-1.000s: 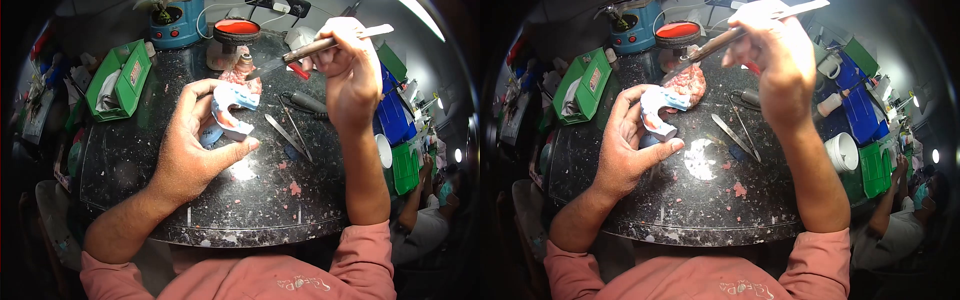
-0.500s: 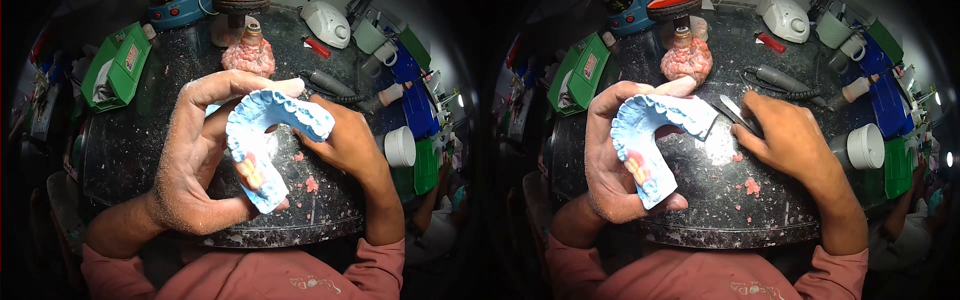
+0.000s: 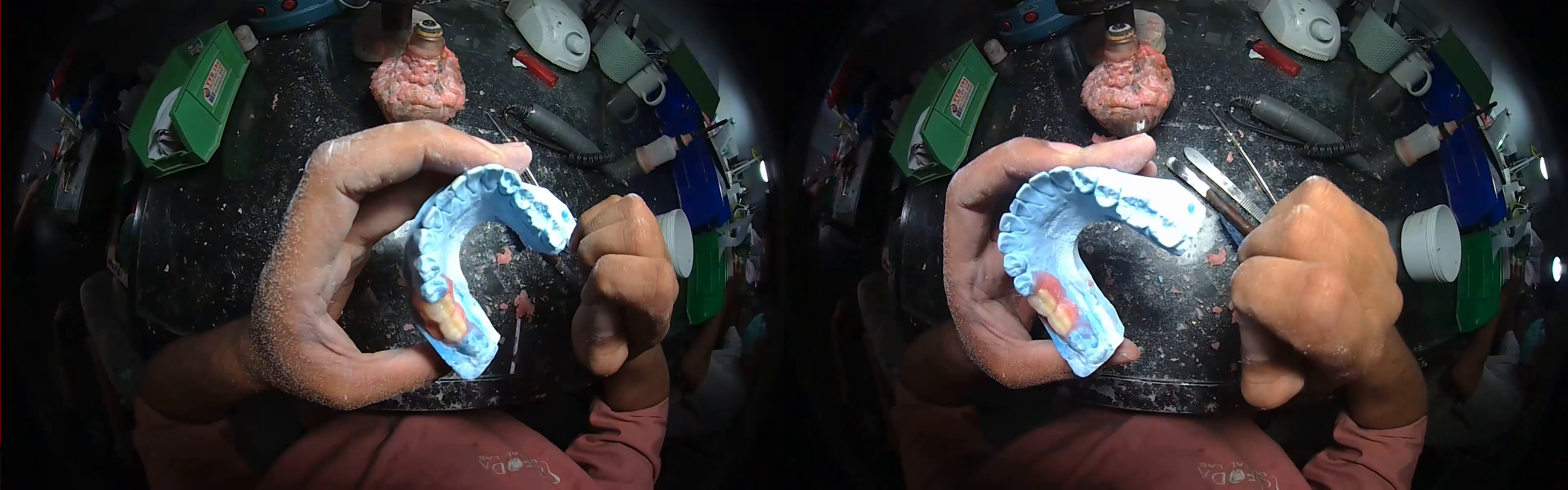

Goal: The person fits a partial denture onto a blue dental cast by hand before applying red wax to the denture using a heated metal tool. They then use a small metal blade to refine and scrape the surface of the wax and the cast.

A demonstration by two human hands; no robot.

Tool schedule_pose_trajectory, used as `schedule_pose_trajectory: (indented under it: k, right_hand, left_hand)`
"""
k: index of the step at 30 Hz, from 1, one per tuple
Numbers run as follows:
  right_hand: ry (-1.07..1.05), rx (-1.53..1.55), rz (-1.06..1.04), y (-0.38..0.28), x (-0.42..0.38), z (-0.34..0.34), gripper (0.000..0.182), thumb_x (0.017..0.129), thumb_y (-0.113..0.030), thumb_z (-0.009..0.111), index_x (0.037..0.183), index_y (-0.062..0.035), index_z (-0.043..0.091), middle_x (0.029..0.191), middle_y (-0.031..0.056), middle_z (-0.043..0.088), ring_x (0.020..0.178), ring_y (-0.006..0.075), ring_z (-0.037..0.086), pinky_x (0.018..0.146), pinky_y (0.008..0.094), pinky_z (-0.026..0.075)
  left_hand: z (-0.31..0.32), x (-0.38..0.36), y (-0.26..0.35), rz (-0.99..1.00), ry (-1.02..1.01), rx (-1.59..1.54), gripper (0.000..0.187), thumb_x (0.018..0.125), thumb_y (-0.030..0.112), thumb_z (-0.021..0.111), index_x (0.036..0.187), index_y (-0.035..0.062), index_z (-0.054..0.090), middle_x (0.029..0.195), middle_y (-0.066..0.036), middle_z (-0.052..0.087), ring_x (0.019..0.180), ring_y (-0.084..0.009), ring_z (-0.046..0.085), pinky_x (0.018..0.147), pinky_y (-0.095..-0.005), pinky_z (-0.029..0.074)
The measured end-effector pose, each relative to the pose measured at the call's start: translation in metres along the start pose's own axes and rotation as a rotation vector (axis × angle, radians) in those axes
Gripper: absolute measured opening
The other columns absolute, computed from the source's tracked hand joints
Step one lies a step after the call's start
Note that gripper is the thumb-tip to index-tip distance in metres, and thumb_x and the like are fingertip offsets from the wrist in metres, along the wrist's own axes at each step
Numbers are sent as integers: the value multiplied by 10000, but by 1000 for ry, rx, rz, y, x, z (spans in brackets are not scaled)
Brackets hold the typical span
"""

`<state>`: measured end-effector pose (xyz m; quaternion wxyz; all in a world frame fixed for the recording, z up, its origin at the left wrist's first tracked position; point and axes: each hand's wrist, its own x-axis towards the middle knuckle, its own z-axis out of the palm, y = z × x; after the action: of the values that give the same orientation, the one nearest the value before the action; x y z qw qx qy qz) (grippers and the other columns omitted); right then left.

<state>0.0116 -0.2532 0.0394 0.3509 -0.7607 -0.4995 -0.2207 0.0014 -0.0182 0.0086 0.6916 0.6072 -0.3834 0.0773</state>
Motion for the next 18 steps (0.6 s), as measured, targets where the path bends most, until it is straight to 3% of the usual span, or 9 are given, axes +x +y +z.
schedule_pose_trajectory:
  k: [2,4,5,7,10,12,13,14,18]
  right_hand:
    - [46,-10,37,4,1,1,250,884,-208,467,710,-29,469,647,62,442,568,177,418,526,305,345]
    - [13,6,73,9,-1,-6,86,729,-71,637,783,-32,582,672,58,542,534,188,491,483,294,373]
    - [14,7,73,9,-1,-5,86,729,-71,637,783,-32,582,672,58,542,534,188,491,483,294,373]
    - [129,-74,14,9,1,1,189,912,-192,494,822,-27,514,644,72,460,560,149,425,525,274,346]
    - [203,-121,9,-16,2,8,169,918,-281,567,916,-112,576,923,63,521,853,192,515,642,314,478]
    - [196,-271,-125,-24,3,16,110,889,-294,603,942,-202,633,1037,24,499,1031,210,483,776,362,503]
    - [174,-279,-82,-32,3,18,124,857,-292,648,978,-298,678,1068,-5,491,1099,208,455,855,374,476]
    - [25,-242,-393,-6,4,1,202,814,-321,701,1010,-369,692,1124,-31,482,1171,198,415,903,368,451]
    - [113,-417,-259,-16,-8,18,300,789,-347,717,1078,-411,670,1208,-50,460,1263,177,346,1007,355,393]
  left_hand:
    - [0,0,0,4,-5,18,1072,523,71,916,1349,-16,237,1326,-338,458,1245,-346,504,1069,-459,397]
    - [-1,0,-2,43,-12,-2,1068,527,71,912,1350,-19,239,1323,-348,454,1243,-354,505,1068,-458,398]
    - [-1,1,-2,42,-12,-1,1068,527,71,912,1350,-19,239,1323,-348,454,1243,-354,505,1068,-458,398]
    - [0,3,0,114,-22,44,1055,550,57,899,1357,-13,223,1332,-365,437,1238,-360,509,1069,-451,401]
    - [-2,1,-7,86,-33,-83,1019,602,59,880,1362,11,202,1347,-374,415,1241,-367,504,1070,-455,402]
    - [11,1,-19,169,7,-209,1001,626,70,872,1362,22,195,1349,-376,411,1245,-369,501,1070,-461,402]
    - [17,2,-23,254,46,-334,983,651,81,865,1363,33,188,1350,-379,407,1248,-371,498,1070,-467,401]
    - [19,2,-24,250,46,-336,983,651,81,865,1363,33,188,1350,-379,407,1248,-371,498,1070,-467,401]
    - [20,0,-23,222,57,-371,925,692,88,844,1356,55,200,1347,-378,409,1250,-374,495,1069,-476,403]
